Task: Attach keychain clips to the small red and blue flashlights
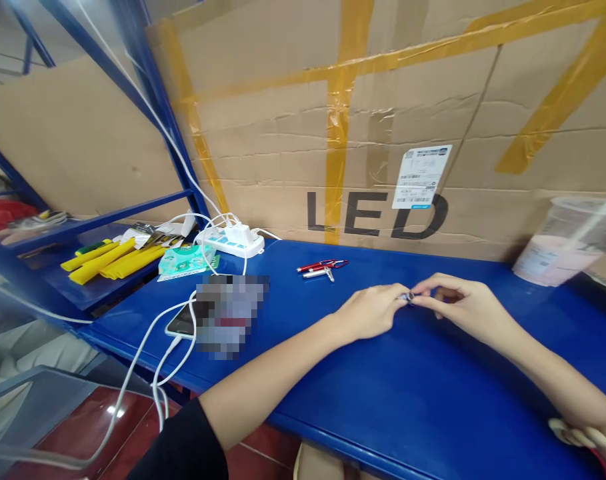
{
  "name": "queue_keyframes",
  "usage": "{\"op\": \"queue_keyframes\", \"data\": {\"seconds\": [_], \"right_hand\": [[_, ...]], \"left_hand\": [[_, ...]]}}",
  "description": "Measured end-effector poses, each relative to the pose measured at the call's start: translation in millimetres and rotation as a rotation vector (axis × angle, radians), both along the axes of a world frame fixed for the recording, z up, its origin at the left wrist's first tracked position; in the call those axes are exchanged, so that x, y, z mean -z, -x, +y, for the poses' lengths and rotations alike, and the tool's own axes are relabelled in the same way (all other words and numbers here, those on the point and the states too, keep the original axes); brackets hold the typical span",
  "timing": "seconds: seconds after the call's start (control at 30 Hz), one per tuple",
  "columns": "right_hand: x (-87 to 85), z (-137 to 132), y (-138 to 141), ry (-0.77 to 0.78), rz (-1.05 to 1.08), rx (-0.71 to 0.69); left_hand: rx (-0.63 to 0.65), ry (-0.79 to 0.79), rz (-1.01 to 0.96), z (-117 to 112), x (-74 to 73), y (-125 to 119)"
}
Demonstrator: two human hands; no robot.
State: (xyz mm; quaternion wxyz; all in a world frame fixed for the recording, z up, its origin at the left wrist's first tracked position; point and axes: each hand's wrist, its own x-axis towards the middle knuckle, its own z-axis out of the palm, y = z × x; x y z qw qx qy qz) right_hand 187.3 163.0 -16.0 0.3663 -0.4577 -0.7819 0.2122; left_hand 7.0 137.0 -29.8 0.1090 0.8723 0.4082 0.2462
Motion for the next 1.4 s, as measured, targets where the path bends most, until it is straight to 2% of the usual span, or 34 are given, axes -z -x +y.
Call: {"op": "queue_keyframes", "data": {"seconds": [0.1,0.2,0.33,0.43,0.57,0.67,0.83,0.97,1.13,1.27,1.4], "right_hand": [[-0.5,1,-4,-0.078,-0.046,-0.003],[-0.1,4,-14,-0.230,-0.260,0.030],[1.3,8,-25,-0.246,-0.423,0.065],[1.7,8,-22,-0.257,-0.323,0.031],[0.3,3,-12,-0.321,-0.067,-0.074],[-2.8,-1,-8,-0.329,-0.003,-0.126],[-7.3,-3,-11,-0.316,0.011,-0.177],[-4.7,-3,-10,-0.305,0.018,-0.202],[1.1,-3,-6,-0.242,0.032,-0.153],[5.2,-1,-4,-0.131,0.026,-0.110],[6.5,-1,-4,0.089,0.033,-0.120]], "left_hand": [[0.015,0.002,-0.151,4,-4.3,4],[0.045,-0.019,-0.249,9,-4.1,7],[0.050,-0.037,-0.278,15,-0.2,8],[0.031,-0.041,-0.276,15,0.2,8],[0.021,-0.014,-0.222,10,-2.4,7],[0.043,0.003,-0.213,5,-4.1,4],[0.087,0.017,-0.210,-4,-5.4,0],[0.081,0.040,-0.165,-9,-4.5,1],[0.075,0.052,-0.203,-11,-0.4,2],[0.063,0.027,-0.172,-13,0.1,2],[0.059,-0.030,-0.108,-14,-2.0,3]]}}
